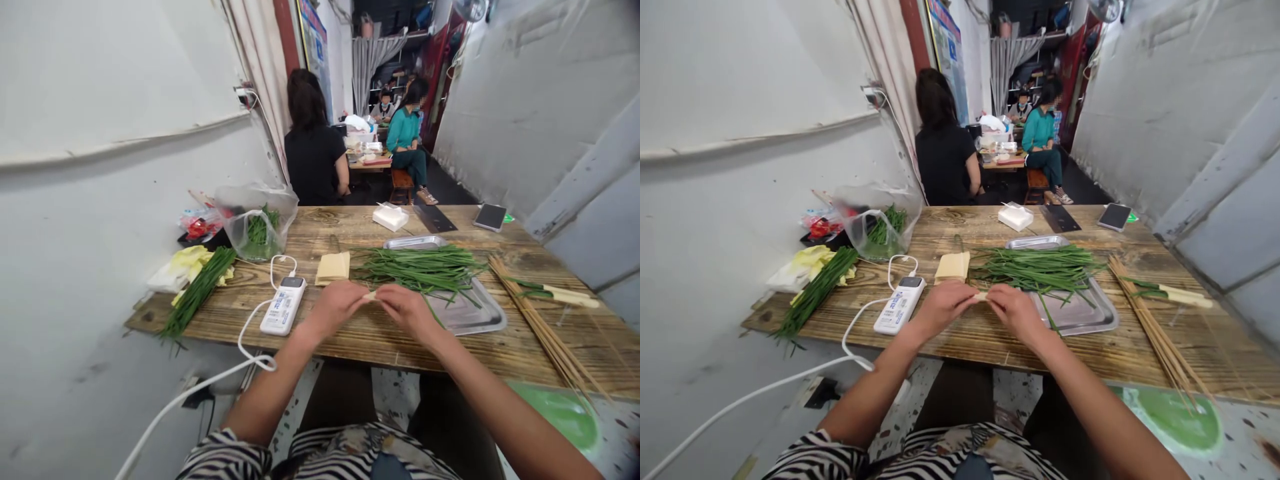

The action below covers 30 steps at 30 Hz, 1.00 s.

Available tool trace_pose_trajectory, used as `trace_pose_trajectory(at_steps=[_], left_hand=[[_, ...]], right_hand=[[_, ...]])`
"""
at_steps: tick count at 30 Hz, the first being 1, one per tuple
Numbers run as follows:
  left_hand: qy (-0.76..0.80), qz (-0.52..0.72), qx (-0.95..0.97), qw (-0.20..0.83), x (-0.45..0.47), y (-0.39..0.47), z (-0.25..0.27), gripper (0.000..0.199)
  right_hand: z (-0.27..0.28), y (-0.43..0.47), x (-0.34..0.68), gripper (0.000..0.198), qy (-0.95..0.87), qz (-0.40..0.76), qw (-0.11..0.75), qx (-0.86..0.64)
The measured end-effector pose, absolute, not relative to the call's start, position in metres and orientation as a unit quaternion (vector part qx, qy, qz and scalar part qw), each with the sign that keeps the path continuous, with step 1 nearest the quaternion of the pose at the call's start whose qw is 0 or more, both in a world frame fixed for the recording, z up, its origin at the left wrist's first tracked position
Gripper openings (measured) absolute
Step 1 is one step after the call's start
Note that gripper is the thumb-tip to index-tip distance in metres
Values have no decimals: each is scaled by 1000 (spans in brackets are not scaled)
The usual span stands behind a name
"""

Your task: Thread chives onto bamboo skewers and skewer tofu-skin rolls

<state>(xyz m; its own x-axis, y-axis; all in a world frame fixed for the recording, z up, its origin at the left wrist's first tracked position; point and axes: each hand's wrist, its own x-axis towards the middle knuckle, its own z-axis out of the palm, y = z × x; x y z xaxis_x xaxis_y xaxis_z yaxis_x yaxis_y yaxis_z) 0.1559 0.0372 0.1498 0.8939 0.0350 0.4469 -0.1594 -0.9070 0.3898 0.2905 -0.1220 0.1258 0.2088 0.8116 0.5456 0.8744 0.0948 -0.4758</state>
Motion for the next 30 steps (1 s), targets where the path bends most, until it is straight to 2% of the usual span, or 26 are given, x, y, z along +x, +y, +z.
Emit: trace_pose_trajectory(at_steps=[2, 6, 18, 20, 25, 30], left_hand=[[-62, 203, 965, 156, 144, 32, 132, 27], [-80, 200, 969, 117, 120, 17, 93, 25], [-54, 272, 956, 93, 104, 8, 73, 22], [-44, 260, 961, 84, 104, 6, 74, 28], [-43, 158, 985, 55, 110, 2, 78, 62], [-43, 136, 989, 25, 108, 0, 74, 65]], right_hand=[[105, -132, 287, 26, -654, -57, 339, -674], [77, -154, 278, 23, -673, -97, 250, -690], [81, -172, 258, 19, -656, -129, 245, -702], [78, -174, 252, 20, -646, -137, 247, -709], [72, -177, 239, 22, -626, -150, 248, -724], [75, -176, 231, 22, -624, -155, 259, -721]])
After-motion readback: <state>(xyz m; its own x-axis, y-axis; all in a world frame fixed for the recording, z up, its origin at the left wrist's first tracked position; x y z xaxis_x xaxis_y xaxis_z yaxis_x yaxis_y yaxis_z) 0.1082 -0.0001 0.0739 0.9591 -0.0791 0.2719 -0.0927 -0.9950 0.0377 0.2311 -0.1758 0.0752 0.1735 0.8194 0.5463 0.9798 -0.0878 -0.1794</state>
